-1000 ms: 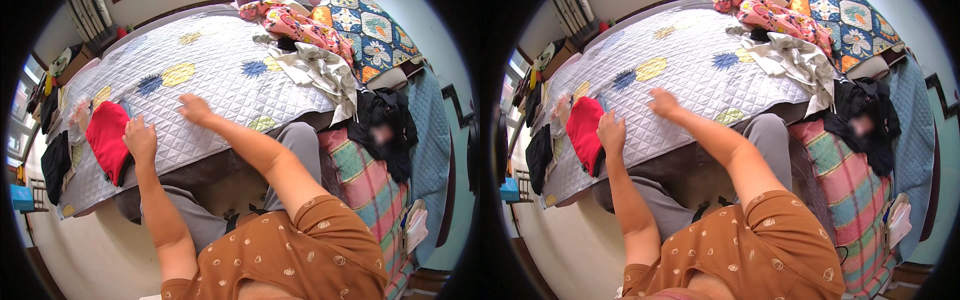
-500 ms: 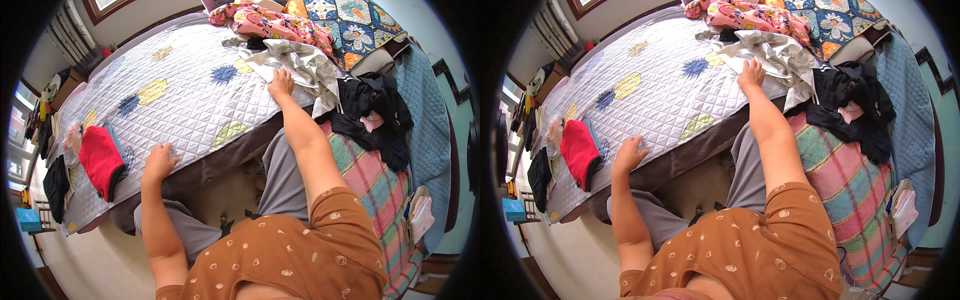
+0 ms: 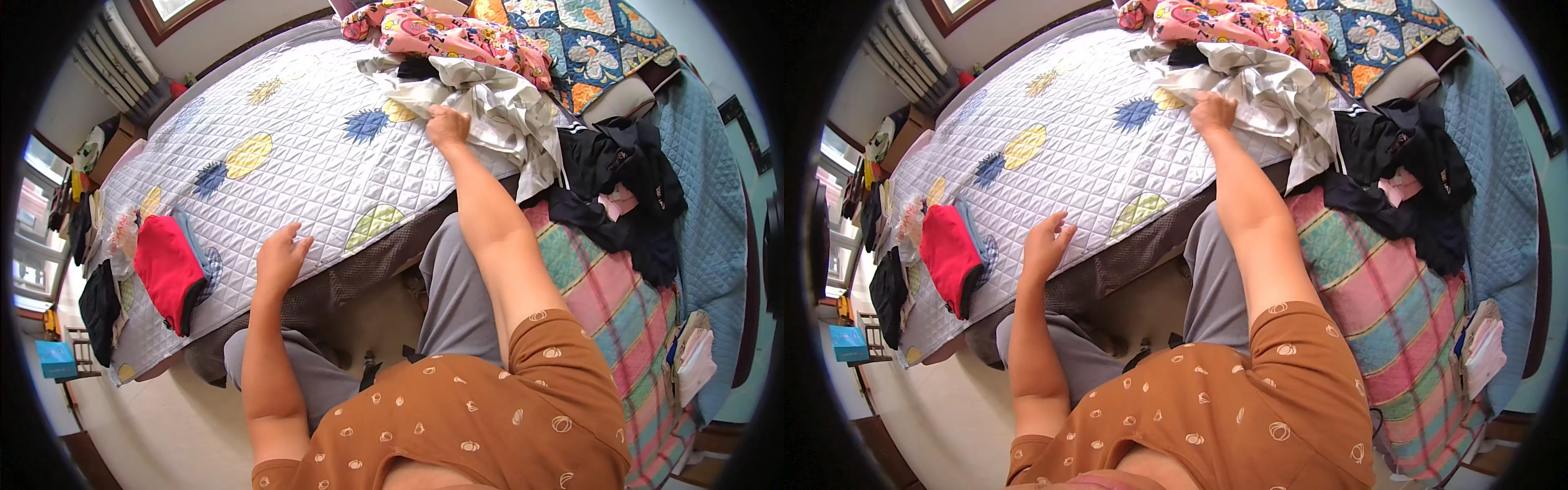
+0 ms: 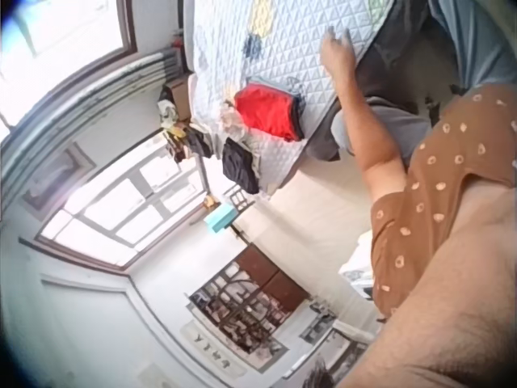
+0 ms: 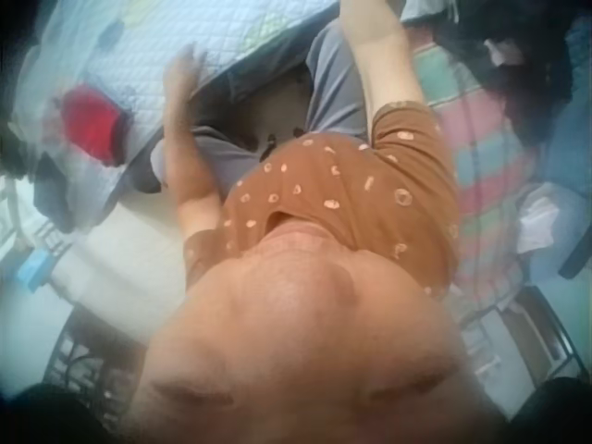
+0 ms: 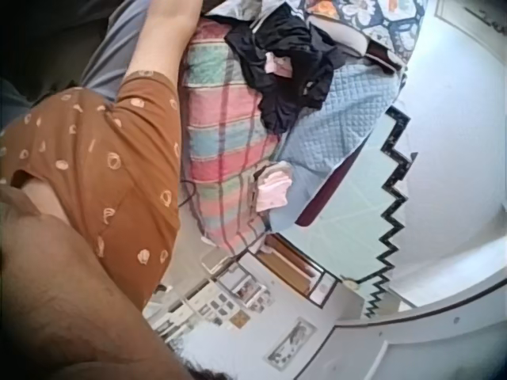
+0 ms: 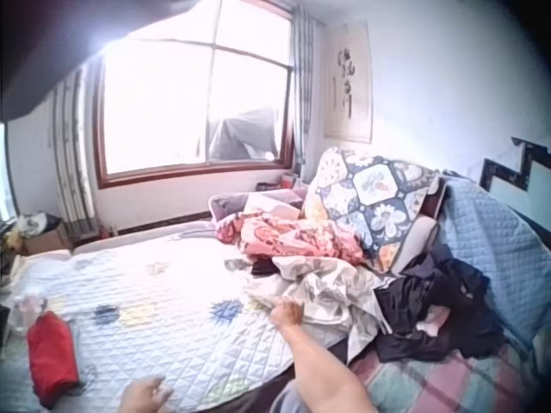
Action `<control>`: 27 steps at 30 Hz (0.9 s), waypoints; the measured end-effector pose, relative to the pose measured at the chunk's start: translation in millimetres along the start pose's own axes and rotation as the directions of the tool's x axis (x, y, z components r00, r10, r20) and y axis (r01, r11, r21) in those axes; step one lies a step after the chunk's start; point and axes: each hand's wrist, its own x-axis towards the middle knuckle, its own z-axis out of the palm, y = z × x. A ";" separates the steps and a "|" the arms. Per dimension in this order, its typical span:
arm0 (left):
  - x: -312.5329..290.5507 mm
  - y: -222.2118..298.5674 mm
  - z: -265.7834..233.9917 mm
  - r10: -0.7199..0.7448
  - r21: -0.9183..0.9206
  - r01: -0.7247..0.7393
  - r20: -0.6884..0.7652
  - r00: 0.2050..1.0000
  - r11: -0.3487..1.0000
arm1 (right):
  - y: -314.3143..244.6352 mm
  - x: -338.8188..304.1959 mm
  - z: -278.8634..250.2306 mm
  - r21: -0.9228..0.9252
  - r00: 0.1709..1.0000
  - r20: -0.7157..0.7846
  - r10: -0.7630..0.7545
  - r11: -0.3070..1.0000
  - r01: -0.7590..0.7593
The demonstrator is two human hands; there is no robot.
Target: The person sits on a bed and folds various clothing items by hand. They fold a light blue garment, a red item, a black item, a pink patterned item, and a white patterned sheet, placing each folded item into a neat stack on the bed.
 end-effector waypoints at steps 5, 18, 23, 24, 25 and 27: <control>19.6 0.3 15.3 -0.109 -0.596 0.153 0.110 0.988 0.788 | -88.4 -40.6 -22.8 0.342 0.938 0.165 -0.305 0.910 0.236; 31.4 9.2 21.2 0.047 -0.914 0.404 0.405 0.913 0.020 | -160.1 -140.2 -84.9 0.890 0.711 0.242 -0.660 0.443 0.108; 28.5 16.8 27.4 0.045 -0.862 0.499 0.497 0.867 -0.096 | -169.5 -168.6 -94.3 0.812 0.550 0.209 -0.809 0.457 0.364; 28.5 13.9 33.5 0.012 -0.875 0.484 0.484 0.875 -0.034 | -166.9 -172.7 -96.5 0.832 0.546 0.216 -0.809 0.446 0.331; 28.5 16.0 36.4 -0.017 -0.884 0.468 0.468 0.884 0.022 | -161.8 -175.7 -96.9 0.848 0.538 0.227 -0.811 0.437 0.301; 29.0 20.5 43.4 -0.103 -0.901 0.430 0.424 0.900 0.046 | -156.3 -178.8 -94.7 0.838 0.531 0.224 -0.817 0.440 0.323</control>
